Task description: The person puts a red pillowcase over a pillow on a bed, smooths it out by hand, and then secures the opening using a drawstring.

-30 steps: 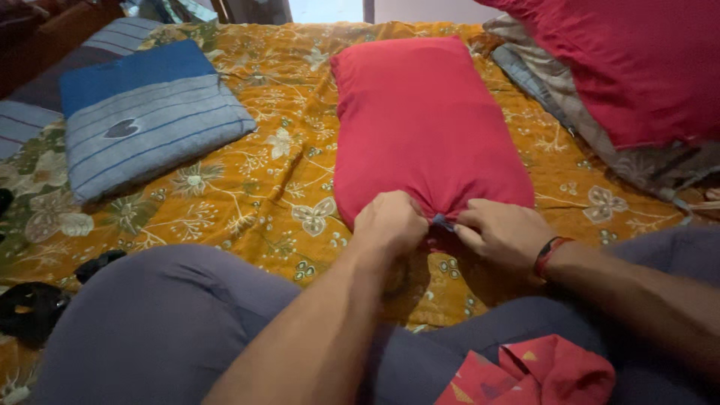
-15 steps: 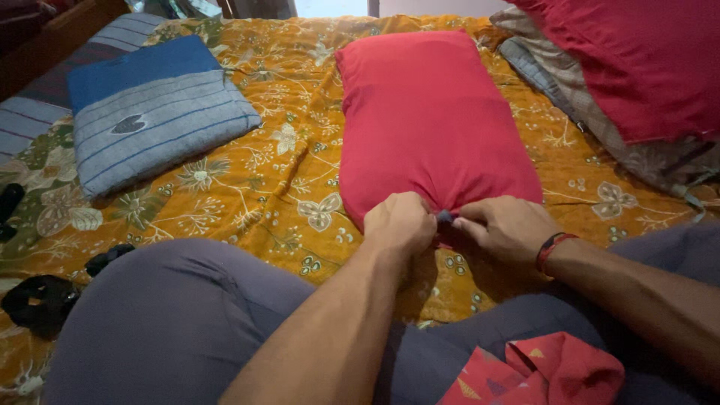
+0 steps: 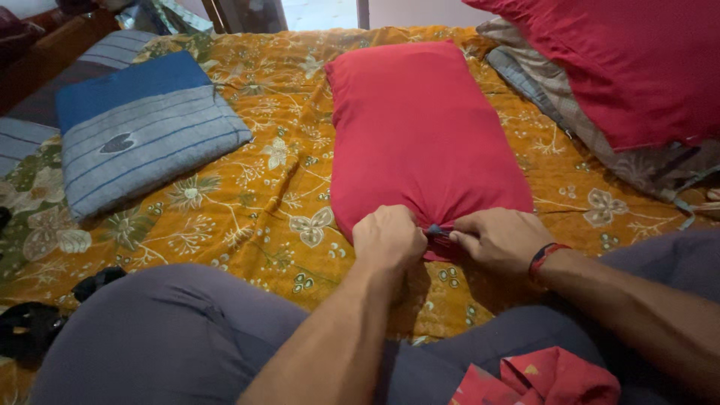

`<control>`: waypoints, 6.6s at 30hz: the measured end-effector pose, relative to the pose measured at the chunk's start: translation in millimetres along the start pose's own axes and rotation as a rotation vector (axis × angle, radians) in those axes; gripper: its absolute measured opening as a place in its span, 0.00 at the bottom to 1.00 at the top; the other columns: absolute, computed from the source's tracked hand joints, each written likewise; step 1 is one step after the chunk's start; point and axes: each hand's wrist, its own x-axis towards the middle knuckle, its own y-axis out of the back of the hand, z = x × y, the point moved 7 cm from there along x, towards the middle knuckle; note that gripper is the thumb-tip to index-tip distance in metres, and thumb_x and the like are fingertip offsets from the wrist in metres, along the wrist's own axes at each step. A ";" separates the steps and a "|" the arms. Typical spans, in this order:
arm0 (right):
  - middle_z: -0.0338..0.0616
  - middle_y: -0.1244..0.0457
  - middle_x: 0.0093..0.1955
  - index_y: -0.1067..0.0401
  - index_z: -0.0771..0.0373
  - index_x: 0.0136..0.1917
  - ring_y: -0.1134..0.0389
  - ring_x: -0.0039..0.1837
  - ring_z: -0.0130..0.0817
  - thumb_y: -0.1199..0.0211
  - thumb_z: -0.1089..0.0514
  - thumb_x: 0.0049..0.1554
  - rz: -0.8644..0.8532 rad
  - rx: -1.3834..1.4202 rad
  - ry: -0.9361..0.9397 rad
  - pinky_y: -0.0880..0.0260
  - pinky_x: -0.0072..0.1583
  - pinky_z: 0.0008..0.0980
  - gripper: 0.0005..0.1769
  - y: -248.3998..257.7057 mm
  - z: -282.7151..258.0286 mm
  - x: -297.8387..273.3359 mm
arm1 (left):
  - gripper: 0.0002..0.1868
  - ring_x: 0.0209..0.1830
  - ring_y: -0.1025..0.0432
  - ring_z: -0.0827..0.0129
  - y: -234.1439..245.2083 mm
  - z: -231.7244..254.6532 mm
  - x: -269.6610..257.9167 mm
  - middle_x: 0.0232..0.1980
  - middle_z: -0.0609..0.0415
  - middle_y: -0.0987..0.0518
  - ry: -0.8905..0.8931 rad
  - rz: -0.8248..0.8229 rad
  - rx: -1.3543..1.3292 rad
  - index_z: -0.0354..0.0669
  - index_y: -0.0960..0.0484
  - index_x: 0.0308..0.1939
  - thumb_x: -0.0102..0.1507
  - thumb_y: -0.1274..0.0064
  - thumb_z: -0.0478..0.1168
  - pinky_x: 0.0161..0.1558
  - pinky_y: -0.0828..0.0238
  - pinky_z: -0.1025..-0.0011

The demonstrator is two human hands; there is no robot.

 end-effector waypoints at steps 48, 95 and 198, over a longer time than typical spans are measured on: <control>0.49 0.30 0.47 0.23 0.61 0.48 0.28 0.48 0.42 0.31 0.42 0.56 0.238 0.287 -0.104 0.29 0.52 0.41 0.20 17.8 124.9 62.9 | 0.22 0.63 0.27 0.46 78.5 -99.0 34.3 0.63 0.40 0.22 0.396 0.258 -0.119 0.47 0.17 0.56 0.59 0.40 0.47 0.61 0.30 0.54; 0.43 0.25 0.42 0.15 0.60 0.45 0.27 0.45 0.29 0.28 0.56 0.51 -0.150 0.381 0.002 0.26 0.51 0.33 0.09 12.0 117.2 59.5 | 0.25 0.57 0.23 0.56 70.2 -107.3 15.6 0.58 0.46 0.18 0.625 -0.171 -0.085 0.41 0.16 0.53 0.56 0.35 0.50 0.57 0.25 0.60; 0.50 0.28 0.50 0.19 0.64 0.56 0.26 0.49 0.39 0.32 0.36 0.57 0.260 0.468 -0.266 0.25 0.51 0.40 0.29 21.2 128.2 94.1 | 0.28 0.70 0.41 0.49 141.6 -149.1 20.5 0.68 0.46 0.32 0.776 0.490 -0.143 0.49 0.28 0.63 0.60 0.45 0.49 0.65 0.50 0.32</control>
